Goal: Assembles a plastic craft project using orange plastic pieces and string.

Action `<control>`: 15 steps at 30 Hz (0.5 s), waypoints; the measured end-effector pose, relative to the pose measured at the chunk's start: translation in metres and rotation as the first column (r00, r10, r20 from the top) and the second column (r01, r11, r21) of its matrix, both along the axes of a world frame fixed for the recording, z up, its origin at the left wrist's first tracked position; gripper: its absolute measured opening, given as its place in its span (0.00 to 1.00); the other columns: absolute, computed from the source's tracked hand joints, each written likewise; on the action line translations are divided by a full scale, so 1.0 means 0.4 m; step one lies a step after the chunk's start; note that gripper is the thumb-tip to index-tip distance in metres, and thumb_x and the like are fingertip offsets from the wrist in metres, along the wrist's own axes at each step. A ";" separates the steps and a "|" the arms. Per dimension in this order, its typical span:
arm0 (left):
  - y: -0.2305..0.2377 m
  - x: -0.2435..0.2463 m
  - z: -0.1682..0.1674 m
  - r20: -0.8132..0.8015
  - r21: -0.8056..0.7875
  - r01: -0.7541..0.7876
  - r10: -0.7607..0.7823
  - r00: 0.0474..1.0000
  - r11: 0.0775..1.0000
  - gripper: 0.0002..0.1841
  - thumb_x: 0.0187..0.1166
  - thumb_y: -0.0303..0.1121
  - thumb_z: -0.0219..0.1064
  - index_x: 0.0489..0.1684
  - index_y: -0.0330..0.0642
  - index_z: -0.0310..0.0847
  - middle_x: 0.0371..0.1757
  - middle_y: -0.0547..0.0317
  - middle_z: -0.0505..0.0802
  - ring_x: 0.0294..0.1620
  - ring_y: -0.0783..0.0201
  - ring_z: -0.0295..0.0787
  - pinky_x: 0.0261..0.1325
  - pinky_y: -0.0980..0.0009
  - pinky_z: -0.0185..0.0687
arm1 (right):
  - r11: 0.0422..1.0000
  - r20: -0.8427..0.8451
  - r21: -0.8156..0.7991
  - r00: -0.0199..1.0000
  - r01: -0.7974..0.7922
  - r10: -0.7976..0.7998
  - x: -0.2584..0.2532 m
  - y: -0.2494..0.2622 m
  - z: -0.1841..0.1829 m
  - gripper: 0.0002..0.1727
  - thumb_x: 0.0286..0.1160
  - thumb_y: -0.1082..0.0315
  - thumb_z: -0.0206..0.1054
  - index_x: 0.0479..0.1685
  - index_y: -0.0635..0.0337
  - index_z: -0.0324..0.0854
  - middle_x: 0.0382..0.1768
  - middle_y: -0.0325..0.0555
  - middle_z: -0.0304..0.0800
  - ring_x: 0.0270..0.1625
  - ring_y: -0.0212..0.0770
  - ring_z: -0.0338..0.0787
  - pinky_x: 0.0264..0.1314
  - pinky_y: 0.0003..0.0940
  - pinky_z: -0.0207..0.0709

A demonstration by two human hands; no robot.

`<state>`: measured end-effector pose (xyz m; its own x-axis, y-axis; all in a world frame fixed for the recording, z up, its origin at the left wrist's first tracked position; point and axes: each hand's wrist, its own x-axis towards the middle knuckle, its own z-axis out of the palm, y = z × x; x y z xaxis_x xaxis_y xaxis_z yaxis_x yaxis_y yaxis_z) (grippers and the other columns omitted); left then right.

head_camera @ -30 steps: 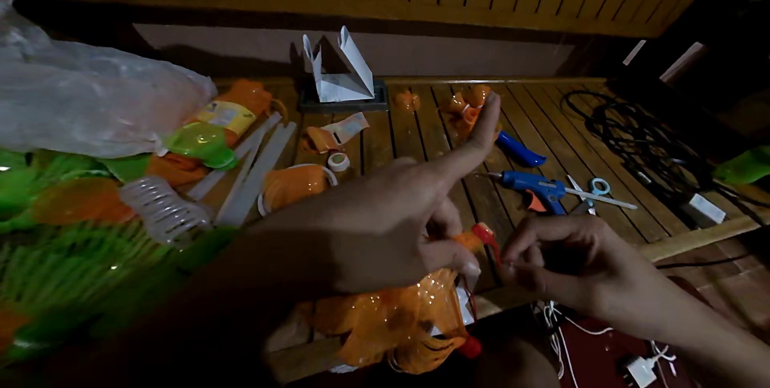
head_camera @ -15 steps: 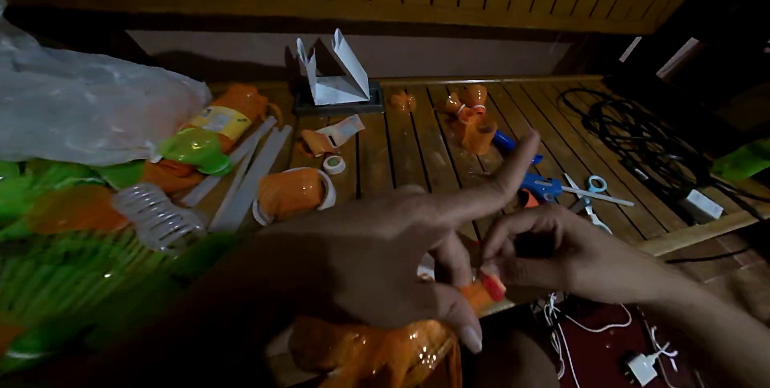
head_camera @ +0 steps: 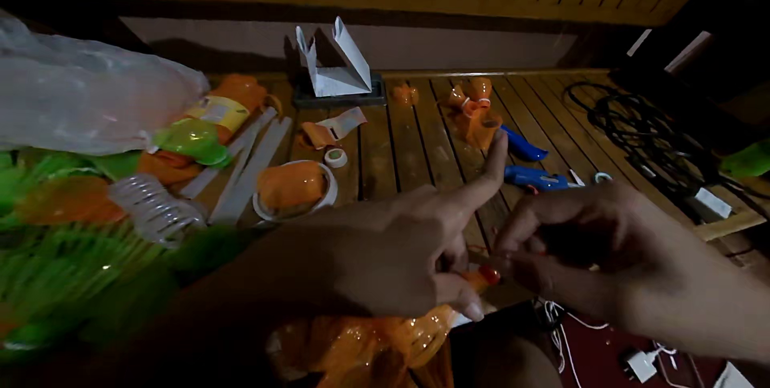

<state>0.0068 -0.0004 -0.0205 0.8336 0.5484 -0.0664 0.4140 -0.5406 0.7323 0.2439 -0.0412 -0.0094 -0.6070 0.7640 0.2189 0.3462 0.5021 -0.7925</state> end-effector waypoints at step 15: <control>-0.014 0.008 0.026 0.155 -0.090 -0.063 0.077 0.985 0.994 0.64 0.67 0.40 0.81 0.98 0.66 0.25 0.25 0.82 0.91 0.25 0.89 0.86 0.26 0.91 0.80 | 0.792 -0.053 0.606 0.998 0.068 -0.045 0.028 -0.065 -0.111 0.09 0.85 0.71 0.61 0.45 0.69 0.84 0.28 0.50 0.83 0.30 0.29 0.79 0.37 0.13 0.72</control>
